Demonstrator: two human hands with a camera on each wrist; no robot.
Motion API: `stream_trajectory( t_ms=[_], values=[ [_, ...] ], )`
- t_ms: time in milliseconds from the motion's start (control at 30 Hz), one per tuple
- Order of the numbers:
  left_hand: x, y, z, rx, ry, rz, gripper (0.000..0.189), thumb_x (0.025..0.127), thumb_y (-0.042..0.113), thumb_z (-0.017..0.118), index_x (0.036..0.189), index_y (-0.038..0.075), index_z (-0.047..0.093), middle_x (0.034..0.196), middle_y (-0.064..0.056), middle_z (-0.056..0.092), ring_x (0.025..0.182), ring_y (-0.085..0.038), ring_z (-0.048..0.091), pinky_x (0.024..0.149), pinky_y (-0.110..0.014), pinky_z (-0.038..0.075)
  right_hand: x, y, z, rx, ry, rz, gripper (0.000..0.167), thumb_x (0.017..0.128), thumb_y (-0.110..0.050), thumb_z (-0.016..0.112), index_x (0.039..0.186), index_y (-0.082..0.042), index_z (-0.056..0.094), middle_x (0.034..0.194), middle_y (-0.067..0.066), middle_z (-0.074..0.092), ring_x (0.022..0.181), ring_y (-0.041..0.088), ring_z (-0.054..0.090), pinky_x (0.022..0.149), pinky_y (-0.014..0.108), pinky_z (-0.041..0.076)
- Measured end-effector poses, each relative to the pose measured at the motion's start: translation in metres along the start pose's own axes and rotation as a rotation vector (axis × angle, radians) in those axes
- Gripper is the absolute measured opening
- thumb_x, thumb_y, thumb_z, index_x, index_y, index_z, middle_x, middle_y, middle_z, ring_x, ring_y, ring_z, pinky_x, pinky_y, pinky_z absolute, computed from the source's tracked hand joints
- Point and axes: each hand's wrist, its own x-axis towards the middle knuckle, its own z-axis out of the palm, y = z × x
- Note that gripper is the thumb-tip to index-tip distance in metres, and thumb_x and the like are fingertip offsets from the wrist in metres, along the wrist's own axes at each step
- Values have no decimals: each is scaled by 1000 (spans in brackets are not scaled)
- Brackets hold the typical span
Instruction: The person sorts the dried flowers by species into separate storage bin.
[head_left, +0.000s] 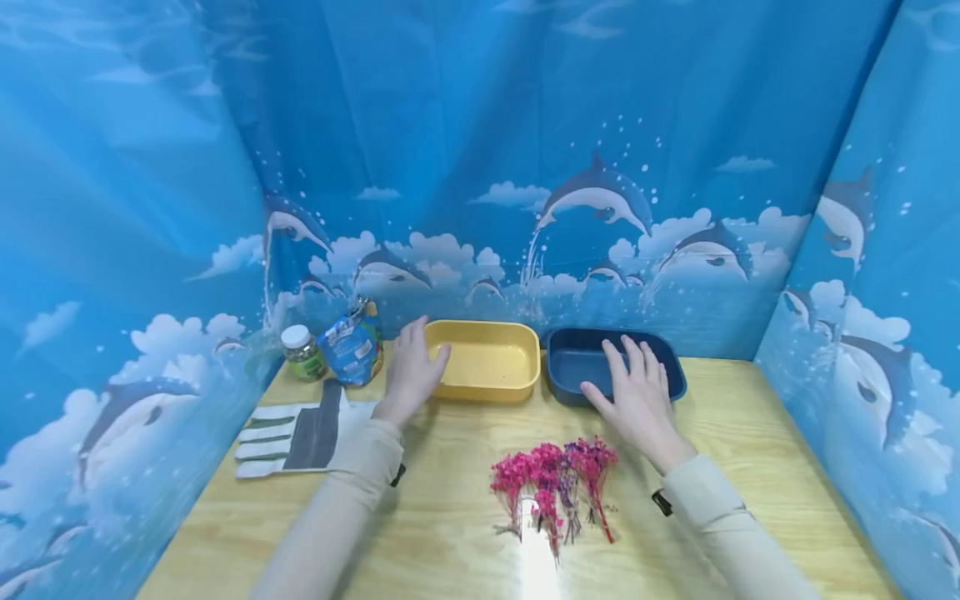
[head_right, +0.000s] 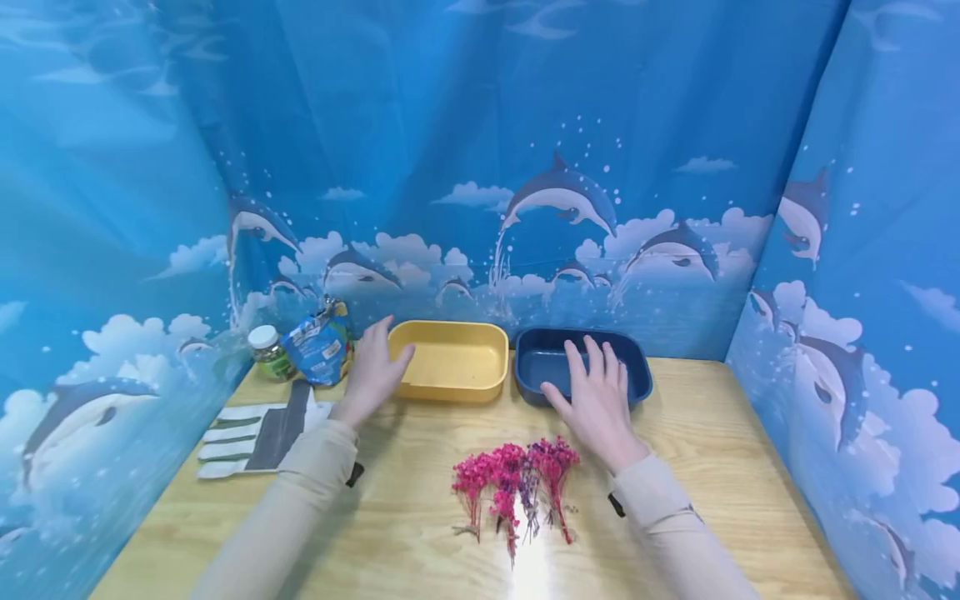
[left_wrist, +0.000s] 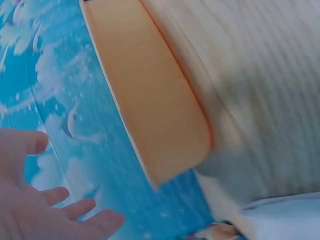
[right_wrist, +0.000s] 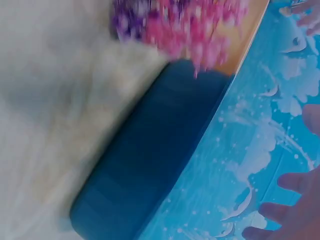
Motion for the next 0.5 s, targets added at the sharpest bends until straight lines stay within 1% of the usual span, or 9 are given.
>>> stream_trajectory(
  t_ms=[133, 200, 267, 367, 500],
  values=[
    [1, -20, -6, -99, -15, -93, 74, 104, 36, 57, 164, 5, 28, 167, -24, 35, 154, -43, 36, 127, -61, 36, -21, -8, 3, 32, -16, -40, 87, 98, -51, 70, 166, -13, 31, 166, 28, 32, 148, 56, 32, 116, 78, 35],
    [0, -28, -6, -140, -24, -134, 74, 103, 31, 58, 164, 3, 27, 167, -26, 34, 154, -45, 35, 128, -61, 33, -33, -12, 7, 53, -32, -68, 91, 95, -50, 74, 166, -14, 30, 163, 28, 36, 143, 56, 38, 111, 77, 40],
    [0, -35, -5, -175, -38, -162, 73, 103, 27, 58, 163, -1, 27, 166, -28, 34, 155, -46, 34, 129, -61, 31, -44, -15, 12, 60, -48, -96, 94, 92, -50, 76, 166, -14, 31, 161, 28, 39, 139, 54, 42, 109, 75, 43],
    [-1, -43, -1, -249, -64, -205, 73, 102, 24, 57, 162, -3, 27, 164, -30, 37, 153, -47, 36, 129, -60, 32, -59, -21, 20, 58, -72, -118, 94, 91, -50, 78, 165, -14, 34, 158, 27, 43, 137, 52, 46, 109, 72, 44],
    [-3, -51, 4, -351, -103, -276, 72, 103, 23, 56, 163, -2, 25, 162, -31, 40, 151, -48, 41, 128, -58, 36, -73, -27, 28, 52, -111, -115, 90, 90, -47, 79, 163, -14, 38, 155, 26, 46, 134, 51, 48, 109, 71, 44]
  ],
)
